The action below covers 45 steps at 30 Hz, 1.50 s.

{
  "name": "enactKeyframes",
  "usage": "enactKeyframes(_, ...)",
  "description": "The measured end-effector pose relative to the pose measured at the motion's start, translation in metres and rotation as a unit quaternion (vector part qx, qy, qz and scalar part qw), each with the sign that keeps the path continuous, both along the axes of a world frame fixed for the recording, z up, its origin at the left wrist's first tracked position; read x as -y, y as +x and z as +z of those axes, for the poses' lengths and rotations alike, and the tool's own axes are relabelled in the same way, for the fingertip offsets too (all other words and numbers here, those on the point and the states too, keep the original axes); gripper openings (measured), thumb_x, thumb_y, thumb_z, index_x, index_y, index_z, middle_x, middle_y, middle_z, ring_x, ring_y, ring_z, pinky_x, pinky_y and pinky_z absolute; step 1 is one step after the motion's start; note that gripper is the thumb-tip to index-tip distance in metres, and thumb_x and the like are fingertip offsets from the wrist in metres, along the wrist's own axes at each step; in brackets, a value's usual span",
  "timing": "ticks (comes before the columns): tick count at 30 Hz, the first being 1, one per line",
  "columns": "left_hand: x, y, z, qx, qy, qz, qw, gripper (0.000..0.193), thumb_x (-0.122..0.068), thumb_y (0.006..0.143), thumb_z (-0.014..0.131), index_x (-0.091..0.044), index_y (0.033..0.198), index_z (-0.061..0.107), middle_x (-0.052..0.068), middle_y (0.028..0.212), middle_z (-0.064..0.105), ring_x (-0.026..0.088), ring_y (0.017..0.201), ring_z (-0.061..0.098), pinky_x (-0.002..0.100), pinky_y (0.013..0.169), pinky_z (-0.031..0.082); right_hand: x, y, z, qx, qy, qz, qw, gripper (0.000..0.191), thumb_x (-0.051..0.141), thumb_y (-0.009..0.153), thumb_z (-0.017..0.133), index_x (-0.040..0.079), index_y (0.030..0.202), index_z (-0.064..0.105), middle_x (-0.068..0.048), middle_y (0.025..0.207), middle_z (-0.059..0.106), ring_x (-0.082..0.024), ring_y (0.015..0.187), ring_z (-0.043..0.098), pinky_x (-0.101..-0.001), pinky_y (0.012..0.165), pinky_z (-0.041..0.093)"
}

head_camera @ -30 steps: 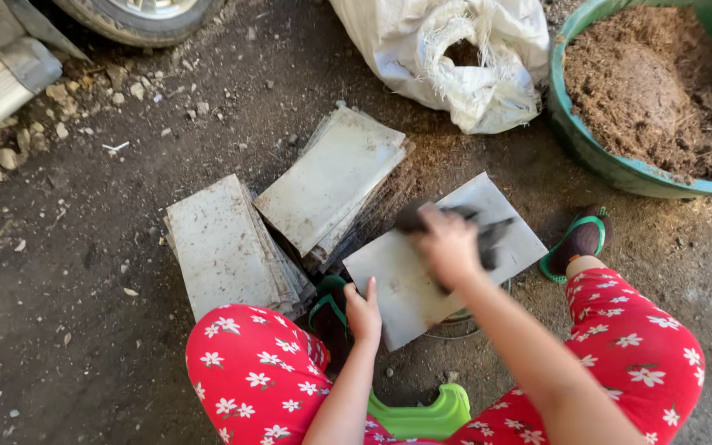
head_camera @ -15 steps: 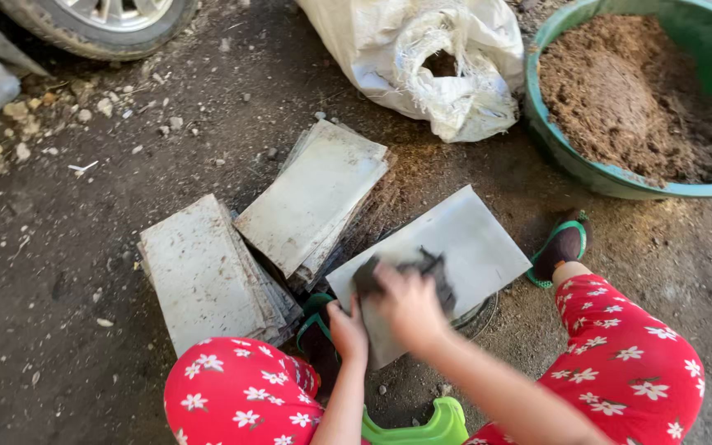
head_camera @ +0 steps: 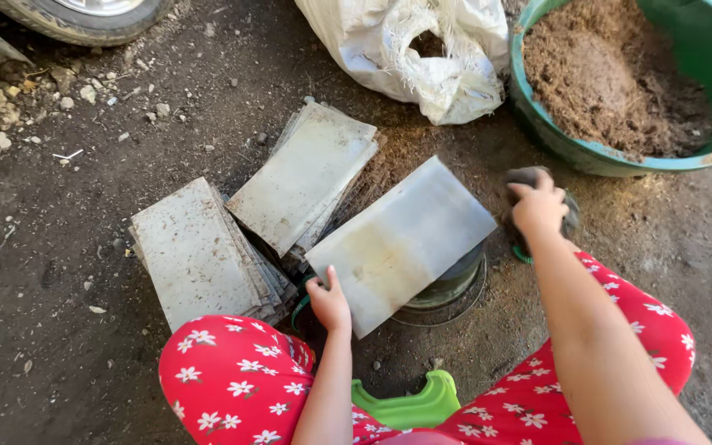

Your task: The person sits on the ground and wipes rectangular tiles with a dark cloth. They handle the tiles one at a time, wiping each surface and placing them into a separate stack. The person occasionally reaches for a cloth resting on a nearby metal container.

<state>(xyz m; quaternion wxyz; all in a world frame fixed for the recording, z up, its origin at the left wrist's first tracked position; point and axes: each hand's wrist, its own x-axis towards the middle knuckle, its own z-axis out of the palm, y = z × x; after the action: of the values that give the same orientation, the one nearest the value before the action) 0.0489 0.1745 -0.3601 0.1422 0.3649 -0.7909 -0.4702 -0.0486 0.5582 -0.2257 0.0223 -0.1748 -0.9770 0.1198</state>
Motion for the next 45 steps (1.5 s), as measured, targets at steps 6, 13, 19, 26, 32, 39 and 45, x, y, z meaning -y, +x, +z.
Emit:
enactKeyframes(6, 0.003, 0.005, 0.021, 0.018, -0.003, -0.007, 1.000, 0.054, -0.052, 0.094, 0.064, 0.000, 0.108, 0.060, 0.024, 0.097, 0.071, 0.044, 0.090, 0.067, 0.049, 0.078, 0.052, 0.010, -0.019, 0.001, -0.029, -0.082, 0.237, 0.968, 0.071, -0.004, 0.073, 0.058, 0.030, 0.134, 0.071, -0.008, 0.148, 0.055, -0.035, 0.139, 0.047, -0.0513, 0.110, 0.041)
enactKeyframes(13, 0.012, 0.017, 0.007, -0.008, 0.022, -0.015, 1.000, 0.054, -0.049, 0.099, 0.062, 0.001, 0.121, 0.059, 0.025, 0.105, 0.071, 0.041, 0.097, 0.068, 0.044, 0.084, 0.053, 0.025, -0.016, -0.018, 0.176, -0.482, 0.058, 0.856, 0.050, -0.006, 0.083, 0.057, 0.004, 0.129, 0.071, -0.015, 0.118, 0.073, -0.027, 0.102, 0.068, -0.0377, 0.086, 0.054)
enactKeyframes(19, -0.013, 0.009, -0.002, -0.104, 0.122, -0.018, 0.987, 0.048, -0.041, 0.099, 0.064, 0.004, 0.116, 0.060, 0.022, 0.108, 0.073, 0.036, 0.098, 0.071, 0.040, 0.087, 0.053, 0.005, 0.008, -0.042, 0.235, -0.485, -0.016, 0.842, 0.041, 0.002, 0.095, 0.056, 0.006, 0.134, 0.066, -0.013, 0.110, 0.073, -0.025, 0.094, 0.066, -0.0379, 0.082, 0.053)
enactKeyframes(26, -0.022, -0.009, 0.009, -0.020, 0.105, -0.126, 0.986, 0.053, -0.046, 0.095, 0.064, 0.002, 0.118, 0.057, 0.024, 0.110, 0.072, 0.040, 0.102, 0.069, 0.044, 0.086, 0.052, 0.027, 0.057, -0.054, 0.149, -0.498, 0.061, 0.852, 0.061, -0.009, 0.083, 0.049, 0.009, 0.138, 0.068, -0.016, 0.118, 0.071, -0.022, 0.095, 0.064, -0.0324, 0.082, 0.051)
enactKeyframes(32, -0.024, 0.007, 0.015, -0.028, 0.081, -0.088, 0.992, 0.055, -0.048, 0.100, 0.060, 0.001, 0.123, 0.055, 0.027, 0.113, 0.071, 0.043, 0.106, 0.067, 0.045, 0.089, 0.052, 0.058, 0.067, -0.038, 0.082, -0.512, 0.009, 0.855, 0.059, -0.010, 0.083, 0.047, 0.010, 0.133, 0.070, -0.014, 0.126, 0.068, -0.022, 0.101, 0.065, -0.0311, 0.084, 0.051)
enactKeyframes(39, -0.042, 0.024, 0.033, -0.052, 0.100, -0.074, 0.991, 0.056, -0.046, 0.101, 0.057, 0.002, 0.129, 0.052, 0.028, 0.118, 0.070, 0.044, 0.110, 0.066, 0.046, 0.092, 0.052, 0.060, 0.049, -0.035, 0.072, -0.499, 0.017, 0.864, 0.043, -0.003, 0.085, 0.053, 0.004, 0.121, 0.075, -0.018, 0.120, 0.071, -0.026, 0.106, 0.065, -0.0357, 0.092, 0.050)
enactKeyframes(45, -0.055, 0.043, 0.002, -0.073, 0.112, -0.109, 0.985, 0.061, -0.043, 0.103, 0.063, 0.005, 0.137, 0.045, 0.029, 0.120, 0.066, 0.044, 0.112, 0.065, 0.047, 0.092, 0.051, 0.049, 0.035, -0.055, 0.120, -0.445, -0.148, 0.875, 0.039, 0.035, 0.109, 0.054, 0.005, 0.130, 0.067, -0.018, 0.117, 0.067, -0.031, 0.096, 0.061, -0.0476, 0.080, 0.044)
